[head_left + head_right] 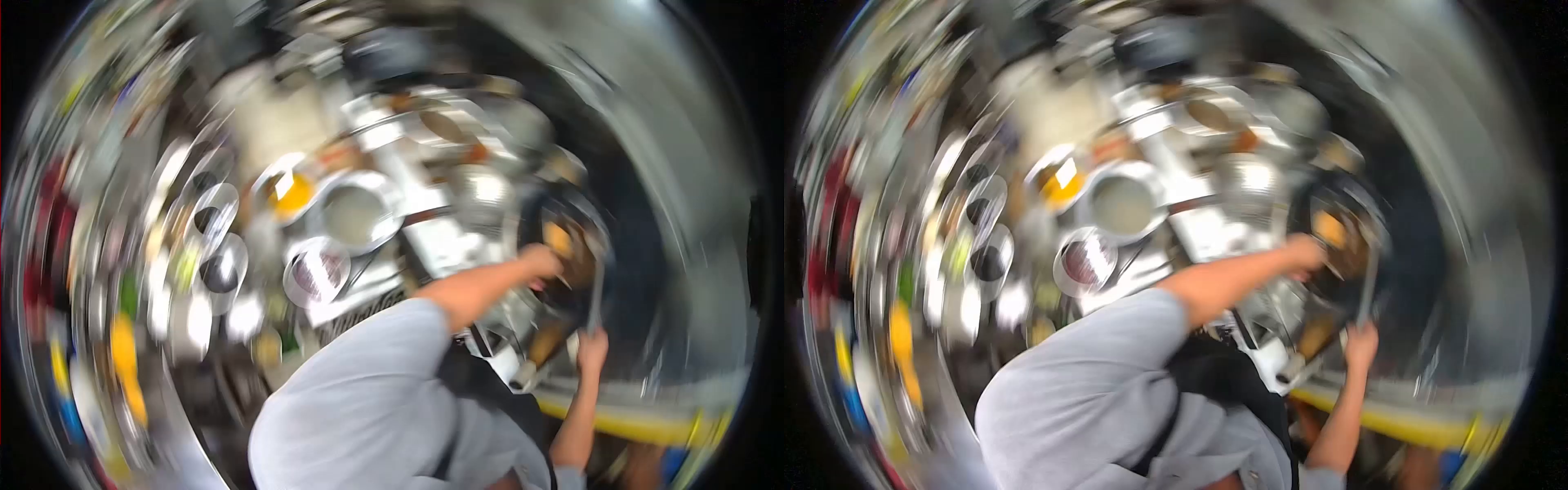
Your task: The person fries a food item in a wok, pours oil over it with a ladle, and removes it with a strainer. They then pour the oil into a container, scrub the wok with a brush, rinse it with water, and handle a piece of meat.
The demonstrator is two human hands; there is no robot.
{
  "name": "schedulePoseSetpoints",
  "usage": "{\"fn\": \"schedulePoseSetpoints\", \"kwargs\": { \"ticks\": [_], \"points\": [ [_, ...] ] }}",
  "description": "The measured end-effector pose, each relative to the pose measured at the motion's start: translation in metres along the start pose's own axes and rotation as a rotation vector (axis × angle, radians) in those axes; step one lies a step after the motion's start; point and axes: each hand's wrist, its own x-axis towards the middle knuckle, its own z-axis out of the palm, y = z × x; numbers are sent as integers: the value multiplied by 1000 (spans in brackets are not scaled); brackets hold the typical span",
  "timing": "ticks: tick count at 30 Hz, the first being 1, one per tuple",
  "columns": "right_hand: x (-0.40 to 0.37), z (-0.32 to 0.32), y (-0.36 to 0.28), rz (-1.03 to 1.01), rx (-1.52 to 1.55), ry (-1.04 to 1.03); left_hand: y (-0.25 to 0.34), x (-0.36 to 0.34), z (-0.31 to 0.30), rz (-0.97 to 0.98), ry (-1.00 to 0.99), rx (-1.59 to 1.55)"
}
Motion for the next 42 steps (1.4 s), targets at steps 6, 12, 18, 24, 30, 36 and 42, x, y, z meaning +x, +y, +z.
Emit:
{"fn": "schedulePoseSetpoints", "kwargs": {
  "ticks": [6,12,18,24,30,36,42],
  "points": [
    [-5,28,18,-62,-308,-180,56,-170,-68,-43,644,-91],
    [0,56,55,-209,-370,-169,-119,-329,6,-456,1105,-299],
    [-2,56,33,106,-149,-378,-245,-554,134,-1476,1065,-458],
    [-33,58,-7,169,-111,-453,-265,-658,212,-1396,1667,-794],
    [-53,55,-53,195,-448,-529,-331,-678,344,-1285,1398,-431],
    [-62,56,-80,171,-501,-542,-302,-654,410,-1394,1218,-1358],
    [-41,60,-34,163,-394,-529,-334,-651,383,-1650,1702,32]
  ]
}}
